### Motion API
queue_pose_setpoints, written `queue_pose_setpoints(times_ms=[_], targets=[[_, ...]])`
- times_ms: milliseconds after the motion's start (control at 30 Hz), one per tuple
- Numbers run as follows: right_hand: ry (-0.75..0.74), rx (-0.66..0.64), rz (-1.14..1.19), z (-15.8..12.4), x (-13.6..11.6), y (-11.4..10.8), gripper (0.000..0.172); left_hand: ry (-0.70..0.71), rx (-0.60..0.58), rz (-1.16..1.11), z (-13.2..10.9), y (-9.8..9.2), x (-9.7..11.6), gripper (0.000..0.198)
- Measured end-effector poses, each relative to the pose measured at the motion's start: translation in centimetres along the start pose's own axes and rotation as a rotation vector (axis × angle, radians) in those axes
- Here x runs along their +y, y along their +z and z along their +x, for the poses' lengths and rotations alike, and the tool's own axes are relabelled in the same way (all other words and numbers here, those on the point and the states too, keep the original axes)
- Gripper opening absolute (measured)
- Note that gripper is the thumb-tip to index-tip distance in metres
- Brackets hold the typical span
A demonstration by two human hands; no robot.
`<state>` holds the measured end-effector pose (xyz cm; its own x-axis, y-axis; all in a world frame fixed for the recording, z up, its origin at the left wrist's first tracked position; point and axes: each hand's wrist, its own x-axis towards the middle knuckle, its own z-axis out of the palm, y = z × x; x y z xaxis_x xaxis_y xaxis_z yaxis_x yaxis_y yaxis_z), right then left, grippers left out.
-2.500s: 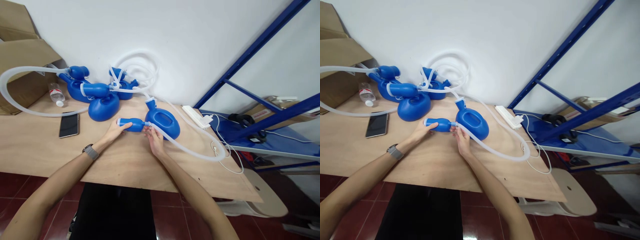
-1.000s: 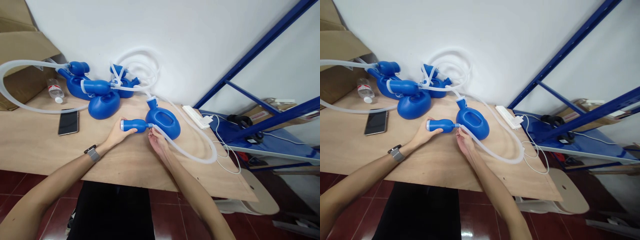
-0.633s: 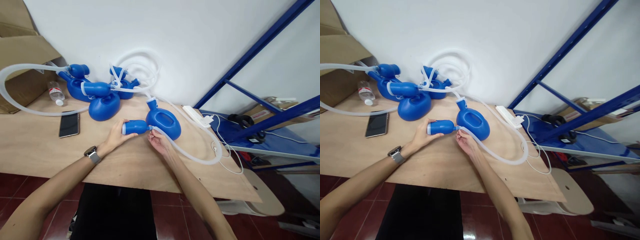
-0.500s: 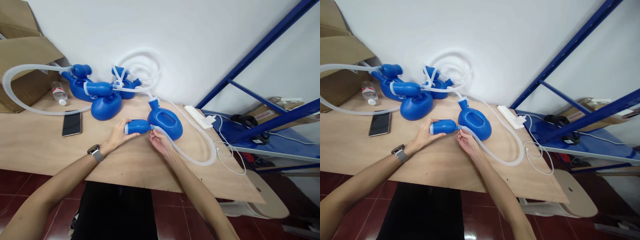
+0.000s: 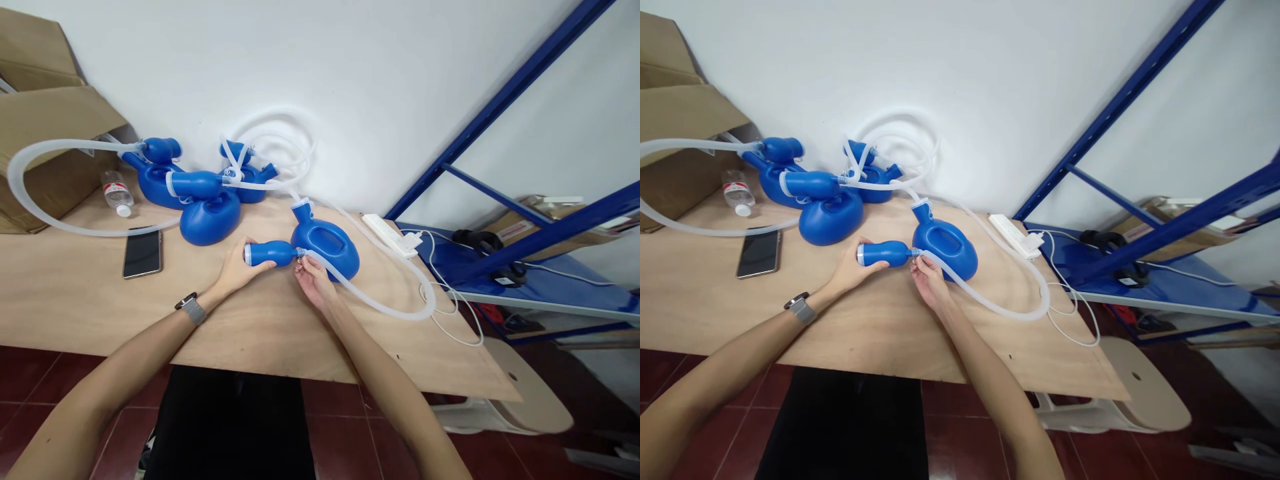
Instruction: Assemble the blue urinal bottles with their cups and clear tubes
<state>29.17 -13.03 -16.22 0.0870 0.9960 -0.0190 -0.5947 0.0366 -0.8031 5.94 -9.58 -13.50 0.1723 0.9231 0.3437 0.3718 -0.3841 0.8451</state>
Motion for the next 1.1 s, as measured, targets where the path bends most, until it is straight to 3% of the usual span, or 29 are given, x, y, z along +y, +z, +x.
queue_pose_setpoints(times_ms=[267,500,900,1100], targets=[[0.049,-0.026,0.008,-0.1,-1.1,-0.1,0.015,0.094,0.02,0.043,0.1,-0.1,0.7,0.064],[0.151,0.037,0.075,0.1,-0.5,-0.5,0.016,0.159,0.024,0.103,0.0,-0.4,-0.2,0.065],[0.168,0.145,0.1,0.0,0.1,-0.7,0.024,0.097,-0.013,0.077,-0.6,0.0,-0.3,0.069],[0.185,0.054,0.039,-0.2,-0.4,-1.0,0.027,0.135,-0.014,0.089,-0.8,0.0,-0.7,0.069]])
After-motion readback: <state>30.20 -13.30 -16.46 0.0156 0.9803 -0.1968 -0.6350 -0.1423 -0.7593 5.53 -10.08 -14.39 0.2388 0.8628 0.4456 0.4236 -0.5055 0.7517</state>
